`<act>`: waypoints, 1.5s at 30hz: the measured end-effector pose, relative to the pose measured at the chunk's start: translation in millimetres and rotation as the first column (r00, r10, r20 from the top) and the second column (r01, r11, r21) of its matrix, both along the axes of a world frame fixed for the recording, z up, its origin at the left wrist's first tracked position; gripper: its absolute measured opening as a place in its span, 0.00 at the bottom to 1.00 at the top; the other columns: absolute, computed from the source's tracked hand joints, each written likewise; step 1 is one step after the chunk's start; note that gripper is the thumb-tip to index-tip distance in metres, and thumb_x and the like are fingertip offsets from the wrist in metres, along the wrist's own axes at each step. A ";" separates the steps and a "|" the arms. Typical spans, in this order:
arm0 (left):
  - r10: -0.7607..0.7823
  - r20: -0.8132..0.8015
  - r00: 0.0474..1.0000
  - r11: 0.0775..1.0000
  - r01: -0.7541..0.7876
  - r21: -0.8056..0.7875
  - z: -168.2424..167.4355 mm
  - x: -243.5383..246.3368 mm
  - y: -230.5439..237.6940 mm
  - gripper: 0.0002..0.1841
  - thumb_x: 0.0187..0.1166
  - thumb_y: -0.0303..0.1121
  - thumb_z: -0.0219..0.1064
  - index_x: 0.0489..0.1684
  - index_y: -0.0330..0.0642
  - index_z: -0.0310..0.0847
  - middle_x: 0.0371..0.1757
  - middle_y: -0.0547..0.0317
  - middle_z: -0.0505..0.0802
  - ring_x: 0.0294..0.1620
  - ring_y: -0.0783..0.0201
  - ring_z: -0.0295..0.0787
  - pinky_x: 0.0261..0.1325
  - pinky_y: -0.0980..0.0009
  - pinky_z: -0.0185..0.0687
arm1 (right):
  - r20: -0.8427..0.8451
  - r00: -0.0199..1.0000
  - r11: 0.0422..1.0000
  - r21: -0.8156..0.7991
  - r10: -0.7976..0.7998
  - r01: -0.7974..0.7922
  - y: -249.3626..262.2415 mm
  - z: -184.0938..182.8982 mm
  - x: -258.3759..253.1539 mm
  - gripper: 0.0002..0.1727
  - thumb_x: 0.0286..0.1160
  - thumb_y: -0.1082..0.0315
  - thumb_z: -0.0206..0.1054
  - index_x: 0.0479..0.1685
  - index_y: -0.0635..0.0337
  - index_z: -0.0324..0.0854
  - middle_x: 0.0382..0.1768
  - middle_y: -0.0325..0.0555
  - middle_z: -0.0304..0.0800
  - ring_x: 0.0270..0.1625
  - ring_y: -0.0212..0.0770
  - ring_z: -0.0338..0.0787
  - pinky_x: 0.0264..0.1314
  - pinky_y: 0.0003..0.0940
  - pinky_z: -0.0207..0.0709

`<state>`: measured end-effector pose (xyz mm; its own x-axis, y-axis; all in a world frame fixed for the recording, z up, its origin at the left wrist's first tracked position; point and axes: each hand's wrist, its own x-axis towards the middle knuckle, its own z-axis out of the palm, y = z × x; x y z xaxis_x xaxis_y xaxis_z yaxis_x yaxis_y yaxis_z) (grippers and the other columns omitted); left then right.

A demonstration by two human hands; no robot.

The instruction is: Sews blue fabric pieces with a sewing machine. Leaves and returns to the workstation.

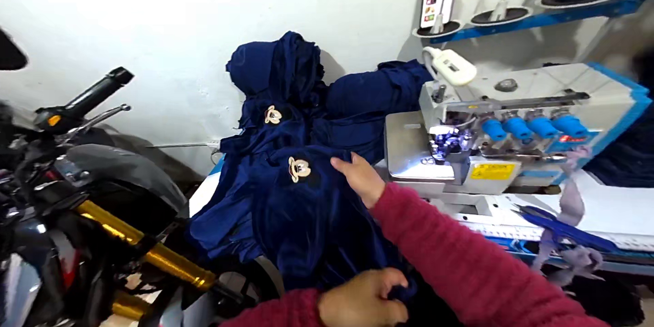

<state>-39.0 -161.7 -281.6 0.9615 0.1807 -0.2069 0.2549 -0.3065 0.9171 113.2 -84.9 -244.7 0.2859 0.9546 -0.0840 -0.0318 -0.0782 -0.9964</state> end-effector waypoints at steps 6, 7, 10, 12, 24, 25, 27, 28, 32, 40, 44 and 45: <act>-0.179 0.009 0.984 0.803 0.141 0.579 -68.4 49.4 -8.8 0.28 0.83 0.44 0.67 0.73 0.32 0.78 0.66 0.39 0.89 0.71 0.44 0.85 0.76 0.46 0.77 | 0.692 0.721 0.937 0.281 -0.047 -0.208 -84.1 -28.1 41.3 0.12 0.88 0.62 0.62 0.47 0.60 0.88 0.31 0.47 0.91 0.35 0.41 0.92 0.39 0.44 0.87; -0.207 0.143 0.968 0.688 0.040 0.725 -60.3 44.0 -10.3 0.24 0.83 0.45 0.67 0.67 0.35 0.84 0.63 0.44 0.92 0.69 0.47 0.87 0.73 0.49 0.81 | 0.673 0.738 0.951 0.250 -0.036 -0.181 -90.0 -26.8 49.5 0.13 0.87 0.59 0.63 0.45 0.60 0.88 0.29 0.45 0.90 0.33 0.40 0.90 0.38 0.42 0.84; -0.116 0.647 0.754 0.462 -0.535 0.707 -11.5 30.7 -1.7 0.15 0.81 0.44 0.70 0.54 0.44 0.89 0.54 0.55 0.94 0.59 0.59 0.91 0.67 0.60 0.85 | 0.579 0.793 0.965 0.037 0.191 -0.259 -99.6 -15.0 68.8 0.18 0.83 0.52 0.67 0.42 0.60 0.87 0.27 0.43 0.86 0.32 0.37 0.85 0.38 0.42 0.79; -0.016 0.639 0.769 0.432 -0.571 0.698 11.2 28.5 22.2 0.31 0.76 0.55 0.73 0.70 0.42 0.79 0.66 0.50 0.89 0.68 0.54 0.85 0.74 0.50 0.78 | 0.540 0.770 0.915 0.001 0.340 -0.404 -102.2 -11.6 69.4 0.14 0.79 0.55 0.70 0.42 0.58 0.89 0.29 0.41 0.89 0.34 0.35 0.88 0.40 0.42 0.83; 0.063 0.082 0.995 0.624 -0.104 0.774 15.1 60.3 105.2 0.22 0.76 0.52 0.74 0.49 0.40 0.88 0.29 0.54 0.92 0.31 0.54 0.92 0.38 0.46 0.89 | 0.236 0.972 0.999 -0.043 -0.015 0.026 -118.9 -81.0 89.3 0.11 0.80 0.59 0.72 0.36 0.56 0.91 0.25 0.37 0.90 0.29 0.31 0.87 0.37 0.35 0.82; 0.113 0.019 0.993 0.682 -0.091 0.725 28.8 66.5 122.1 0.22 0.79 0.49 0.73 0.53 0.36 0.88 0.32 0.50 0.92 0.34 0.52 0.91 0.42 0.46 0.87 | 0.390 0.917 0.996 0.003 -0.079 0.084 -114.8 -84.5 93.1 0.13 0.80 0.56 0.71 0.37 0.57 0.90 0.23 0.38 0.87 0.27 0.33 0.84 0.35 0.39 0.80; 0.296 0.110 0.949 0.737 -0.301 0.605 43.0 84.5 169.4 0.17 0.86 0.41 0.66 0.51 0.31 0.88 0.34 0.46 0.94 0.34 0.54 0.93 0.44 0.52 0.91 | 0.559 0.820 0.992 0.043 -0.120 0.115 -107.1 -91.6 99.6 0.17 0.81 0.54 0.69 0.31 0.59 0.86 0.19 0.40 0.80 0.23 0.37 0.79 0.30 0.44 0.75; 0.433 0.166 0.886 0.707 -0.448 0.547 48.8 98.3 193.8 0.17 0.88 0.39 0.63 0.51 0.30 0.87 0.35 0.45 0.94 0.33 0.54 0.92 0.43 0.52 0.90 | 0.605 0.788 0.993 0.067 -0.114 0.092 -104.9 -95.4 102.1 0.18 0.80 0.54 0.67 0.30 0.58 0.86 0.18 0.40 0.79 0.23 0.38 0.79 0.29 0.44 0.76; 0.709 0.175 0.683 0.508 -0.667 0.546 44.3 164.6 280.3 0.19 0.83 0.38 0.67 0.57 0.27 0.85 0.49 0.32 0.92 0.50 0.38 0.92 0.59 0.37 0.84 | 0.684 0.700 0.962 0.272 -0.205 0.015 -105.5 -115.4 104.9 0.20 0.83 0.54 0.62 0.28 0.59 0.85 0.20 0.43 0.83 0.26 0.37 0.84 0.31 0.38 0.79; 0.662 0.075 0.746 0.496 -0.511 0.702 16.3 216.4 311.8 0.12 0.81 0.31 0.67 0.46 0.27 0.88 0.51 0.30 0.92 0.60 0.34 0.89 0.66 0.34 0.78 | 0.672 0.669 0.906 0.424 -0.319 0.006 -104.0 -127.2 104.1 0.16 0.79 0.59 0.64 0.24 0.57 0.82 0.21 0.41 0.84 0.25 0.32 0.84 0.28 0.29 0.79; 0.685 0.280 0.672 0.500 -0.714 0.490 45.2 180.9 309.1 0.11 0.78 0.32 0.72 0.49 0.32 0.89 0.45 0.41 0.94 0.44 0.46 0.93 0.54 0.44 0.87 | 0.662 0.674 0.896 0.444 -0.328 0.001 -103.8 -126.5 104.9 0.14 0.78 0.60 0.64 0.25 0.57 0.82 0.22 0.41 0.85 0.27 0.32 0.85 0.31 0.28 0.81; 0.690 0.312 0.654 0.516 -0.746 0.422 55.8 169.1 300.5 0.11 0.77 0.32 0.73 0.49 0.34 0.89 0.42 0.46 0.94 0.37 0.54 0.91 0.47 0.52 0.88 | 0.661 0.679 0.900 0.436 -0.320 0.000 -104.2 -125.8 104.1 0.14 0.78 0.61 0.63 0.26 0.57 0.83 0.22 0.42 0.85 0.28 0.33 0.86 0.32 0.30 0.81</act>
